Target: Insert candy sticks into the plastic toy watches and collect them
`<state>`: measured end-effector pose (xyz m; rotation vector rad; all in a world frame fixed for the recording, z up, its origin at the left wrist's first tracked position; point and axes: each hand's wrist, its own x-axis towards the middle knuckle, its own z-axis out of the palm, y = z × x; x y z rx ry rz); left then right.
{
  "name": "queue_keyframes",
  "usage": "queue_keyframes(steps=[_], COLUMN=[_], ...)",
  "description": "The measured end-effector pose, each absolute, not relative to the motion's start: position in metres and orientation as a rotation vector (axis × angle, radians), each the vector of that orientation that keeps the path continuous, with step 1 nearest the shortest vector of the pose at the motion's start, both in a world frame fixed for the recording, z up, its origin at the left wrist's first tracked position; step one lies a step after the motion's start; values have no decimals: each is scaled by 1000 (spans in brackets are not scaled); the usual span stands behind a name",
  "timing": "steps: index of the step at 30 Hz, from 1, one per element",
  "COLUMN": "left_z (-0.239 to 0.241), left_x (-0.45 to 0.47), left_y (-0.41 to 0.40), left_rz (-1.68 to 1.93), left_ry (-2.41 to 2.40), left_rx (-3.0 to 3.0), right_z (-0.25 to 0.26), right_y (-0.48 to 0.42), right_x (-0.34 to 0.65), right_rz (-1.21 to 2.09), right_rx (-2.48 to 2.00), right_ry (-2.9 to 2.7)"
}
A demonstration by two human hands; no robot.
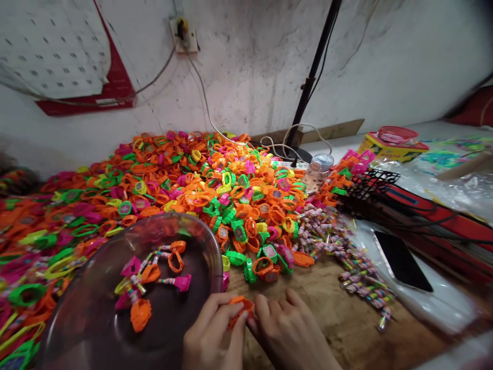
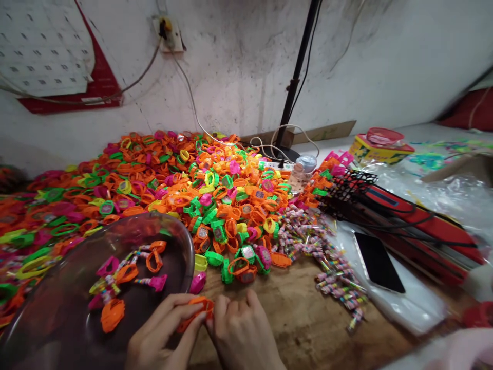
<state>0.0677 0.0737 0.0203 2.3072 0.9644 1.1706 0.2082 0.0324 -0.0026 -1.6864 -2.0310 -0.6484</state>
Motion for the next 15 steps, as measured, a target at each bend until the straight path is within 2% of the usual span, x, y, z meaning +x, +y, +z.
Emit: queue_keyframes(steps=[7, 11, 15], left_z=[11, 15, 22], left_x=[70, 52, 33], left_y=[71, 77, 87], left_rz=[1048, 1003, 1243], left_ry=[1065, 1084, 1678], left_rx=[2458, 2613, 2641], right_z=[-38, -30, -23], right_y=[29, 34, 42], right_x=[200, 197, 241], right_rz=[-557, -315, -193], right_rx=[-1514, -1554, -1855], right_ry=[-2065, -2038, -1919])
